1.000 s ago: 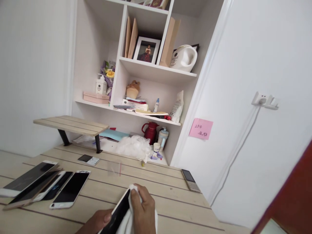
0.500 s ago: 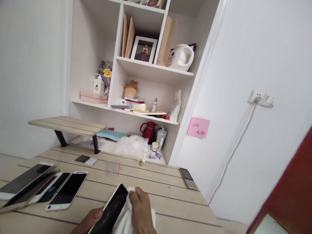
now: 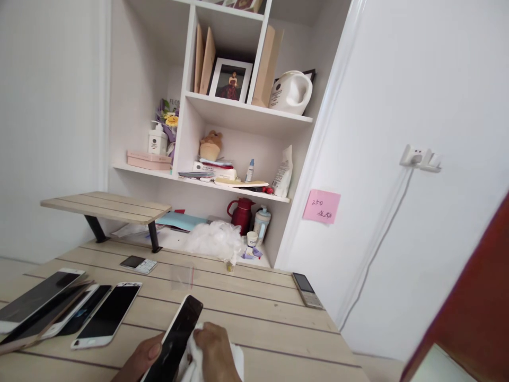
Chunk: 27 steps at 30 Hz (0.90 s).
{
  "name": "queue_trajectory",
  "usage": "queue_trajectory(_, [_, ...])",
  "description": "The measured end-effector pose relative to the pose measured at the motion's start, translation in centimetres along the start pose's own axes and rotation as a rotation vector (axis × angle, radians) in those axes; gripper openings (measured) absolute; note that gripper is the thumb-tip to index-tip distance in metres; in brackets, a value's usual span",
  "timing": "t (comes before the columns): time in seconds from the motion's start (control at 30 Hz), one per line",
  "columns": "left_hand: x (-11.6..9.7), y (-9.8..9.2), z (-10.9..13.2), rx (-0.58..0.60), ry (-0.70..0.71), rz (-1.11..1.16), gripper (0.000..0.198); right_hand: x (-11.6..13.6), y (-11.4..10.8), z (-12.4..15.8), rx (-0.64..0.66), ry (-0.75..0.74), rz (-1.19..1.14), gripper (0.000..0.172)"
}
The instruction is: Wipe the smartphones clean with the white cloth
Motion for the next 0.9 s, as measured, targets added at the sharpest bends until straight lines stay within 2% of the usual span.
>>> queue_trajectory(0.2, [0.8, -0.5, -0.3, -0.089, -0.009, -0.044, 0.073, -0.1, 0.4, -0.3, 0.088, 0.061, -0.021, 0.027])
queue_trajectory(0.33, [1.0, -0.9, -0.5, -0.102, -0.103, -0.020, 0.082, 0.0, 1.5, 0.5, 0.191, 0.083, 0.017, 0.024])
queue_trajectory(0.43, [0.6, -0.9, -0.5, -0.086, -0.065, -0.055, 0.088, 0.0, 1.8, 0.8, 0.229, 0.096, 0.021, 0.023])
queue_trajectory(0.67, [0.1, -0.4, -0.3, -0.114, 0.035, -0.001, 0.084, 0.0, 1.0, 0.4, 0.160, 0.092, -0.021, 0.033])
queue_trajectory(0.77, [-0.1, -0.6, -0.2, -0.158, 0.060, 0.019, 0.072, -0.3, 1.3, 0.4, 0.166, 0.095, -0.021, 0.037])
queue_trajectory(0.9, [-0.8, -0.1, 0.1, -0.051, 0.001, 0.038, 0.070, -0.6, 1.2, 0.2, 0.131, 0.120, -0.051, 0.024])
Point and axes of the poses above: each hand's wrist, its own z-axis away from the middle knuckle, its own y-axis out of the palm, x = y × z, the point moved 4 cm from there along -z, towards the middle knuckle, and after that the axes turned 8 degrees about -x, right-handed, at the moved point
